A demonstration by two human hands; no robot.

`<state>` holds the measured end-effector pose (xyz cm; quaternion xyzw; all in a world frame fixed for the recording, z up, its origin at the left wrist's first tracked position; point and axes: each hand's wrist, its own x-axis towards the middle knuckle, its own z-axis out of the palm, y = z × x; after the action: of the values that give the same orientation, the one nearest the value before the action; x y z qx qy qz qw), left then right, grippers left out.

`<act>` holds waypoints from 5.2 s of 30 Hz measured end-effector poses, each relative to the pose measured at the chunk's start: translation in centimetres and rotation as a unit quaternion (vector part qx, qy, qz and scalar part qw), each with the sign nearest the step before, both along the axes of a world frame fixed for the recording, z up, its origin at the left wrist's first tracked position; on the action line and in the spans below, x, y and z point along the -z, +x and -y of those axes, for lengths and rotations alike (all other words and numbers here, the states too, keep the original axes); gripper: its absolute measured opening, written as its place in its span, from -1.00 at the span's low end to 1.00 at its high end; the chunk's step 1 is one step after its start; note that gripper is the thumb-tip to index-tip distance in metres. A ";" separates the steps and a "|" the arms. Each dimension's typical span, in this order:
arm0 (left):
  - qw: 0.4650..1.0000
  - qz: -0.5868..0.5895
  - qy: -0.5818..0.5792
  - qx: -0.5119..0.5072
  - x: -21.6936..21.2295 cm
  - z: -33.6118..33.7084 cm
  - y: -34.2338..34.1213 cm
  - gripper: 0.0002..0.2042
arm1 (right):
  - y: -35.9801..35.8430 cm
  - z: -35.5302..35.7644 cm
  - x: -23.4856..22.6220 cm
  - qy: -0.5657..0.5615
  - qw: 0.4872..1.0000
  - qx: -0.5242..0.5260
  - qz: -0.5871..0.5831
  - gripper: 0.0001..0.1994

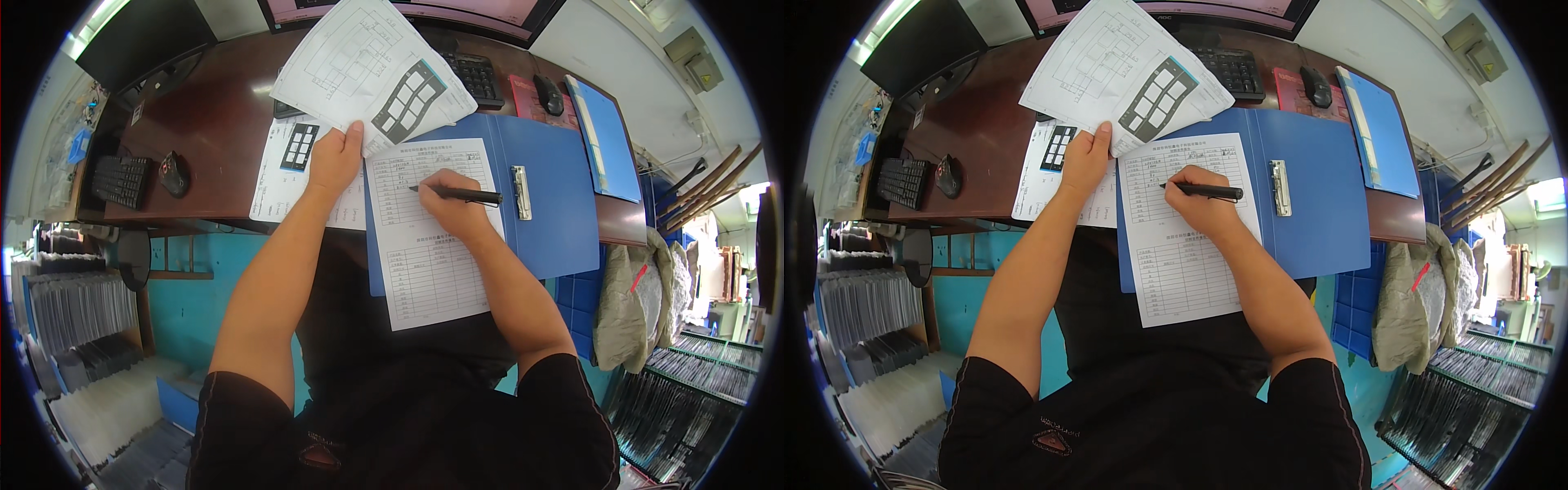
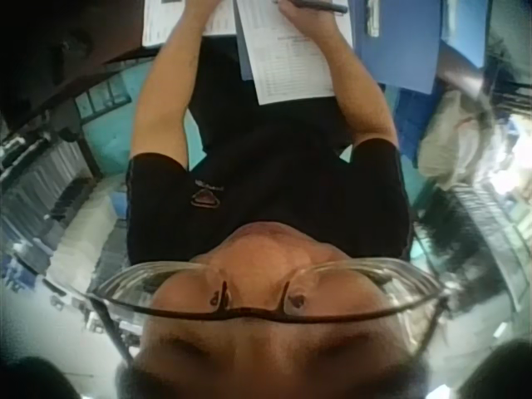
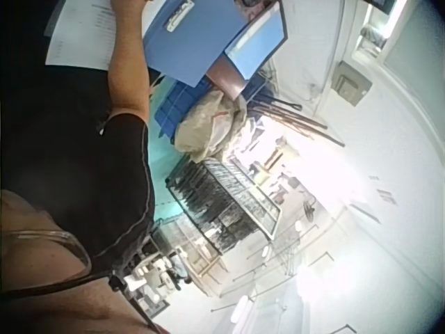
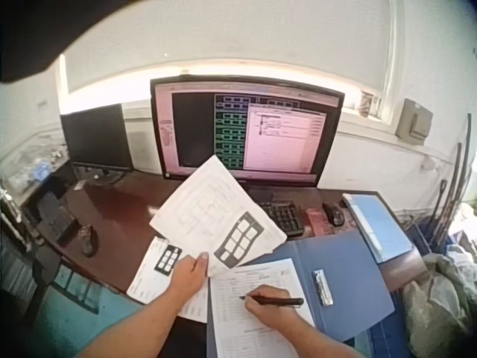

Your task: Filling out a production log form using a pen on a clipboard.

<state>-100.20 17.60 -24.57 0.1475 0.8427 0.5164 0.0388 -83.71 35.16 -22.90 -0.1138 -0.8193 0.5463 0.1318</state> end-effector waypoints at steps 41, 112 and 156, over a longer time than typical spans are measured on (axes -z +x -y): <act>1.000 0.014 -0.003 -0.006 0.4 0.1 -0.3 -0.44 | 1.5 -3.5 -0.3 0.022 0.999 -0.025 0.036 -0.84; 1.000 0.015 0.020 -0.012 1.0 0.1 -0.3 -0.43 | 2.1 -5.9 0.1 0.009 0.998 0.043 0.048 -0.84; 1.000 0.003 0.006 0.002 0.7 0.2 -0.4 -0.43 | 2.5 -6.2 -0.3 0.015 0.998 0.050 0.030 -0.85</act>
<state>-100.59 17.36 -25.30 0.1482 0.8390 0.5218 0.0418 -81.25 41.39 -22.60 -0.1692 -0.8240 0.5233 0.1362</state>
